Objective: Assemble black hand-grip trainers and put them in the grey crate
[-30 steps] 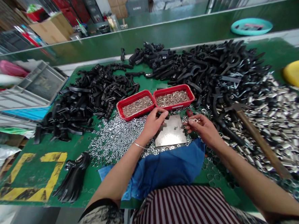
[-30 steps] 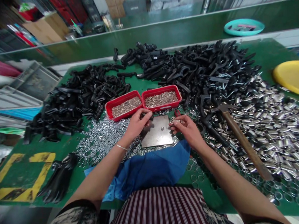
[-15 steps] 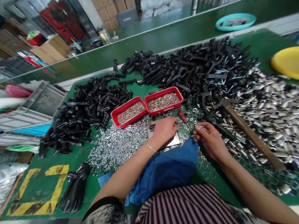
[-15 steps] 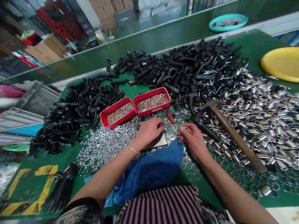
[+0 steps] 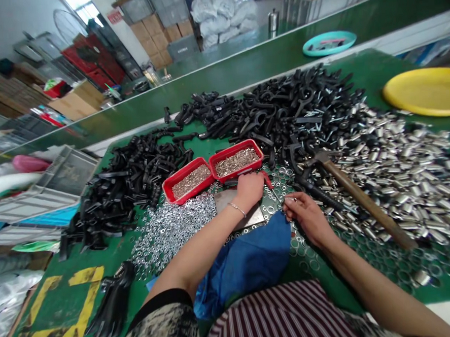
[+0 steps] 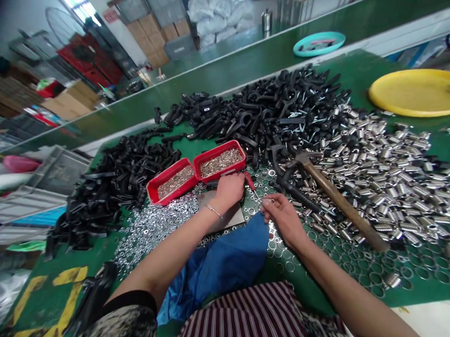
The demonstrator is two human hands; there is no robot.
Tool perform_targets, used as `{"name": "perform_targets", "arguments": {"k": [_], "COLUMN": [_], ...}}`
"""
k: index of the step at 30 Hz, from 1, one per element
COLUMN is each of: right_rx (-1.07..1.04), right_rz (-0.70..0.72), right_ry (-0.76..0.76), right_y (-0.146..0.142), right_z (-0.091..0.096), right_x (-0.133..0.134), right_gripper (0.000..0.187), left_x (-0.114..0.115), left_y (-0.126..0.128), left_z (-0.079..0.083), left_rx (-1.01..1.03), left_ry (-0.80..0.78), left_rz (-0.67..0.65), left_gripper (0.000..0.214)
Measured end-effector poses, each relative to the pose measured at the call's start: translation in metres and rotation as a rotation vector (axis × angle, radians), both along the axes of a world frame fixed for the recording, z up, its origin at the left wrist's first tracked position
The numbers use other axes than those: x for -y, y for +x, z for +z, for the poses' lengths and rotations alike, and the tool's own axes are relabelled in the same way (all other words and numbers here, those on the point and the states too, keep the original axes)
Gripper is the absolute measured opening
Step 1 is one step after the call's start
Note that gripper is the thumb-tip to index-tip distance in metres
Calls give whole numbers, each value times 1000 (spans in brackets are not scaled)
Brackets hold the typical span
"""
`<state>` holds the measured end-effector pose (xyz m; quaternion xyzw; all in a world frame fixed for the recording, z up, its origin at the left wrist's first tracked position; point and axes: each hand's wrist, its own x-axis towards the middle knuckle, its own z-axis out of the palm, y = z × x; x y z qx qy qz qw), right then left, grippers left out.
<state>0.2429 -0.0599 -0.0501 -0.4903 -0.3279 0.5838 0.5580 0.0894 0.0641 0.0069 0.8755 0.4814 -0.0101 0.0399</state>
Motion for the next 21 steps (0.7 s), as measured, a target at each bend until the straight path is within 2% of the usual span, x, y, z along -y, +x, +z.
{"name": "perform_targets", "arguments": {"k": [6,11,16,21], "right_rx": [32,136,162,189], "right_rz": [15,54,62,78], "right_ry": [-16,0,20,49], "right_y": [-6,-11,-8,-8], "right_z": [5,9,5,1], "right_x": [-2,-1,-1,-4], "right_gripper": [35,35,34,34], "left_x": [2,8,8,11], "left_y": [3,14,14,22], "left_z": [-2,-7,0,3], "left_rx": [-16,-16,-55,-95], "left_ry": [-40,23,-18,-3], "left_rz": [-105,-161,-143,-181], "left_gripper": [25,34,43,36]}}
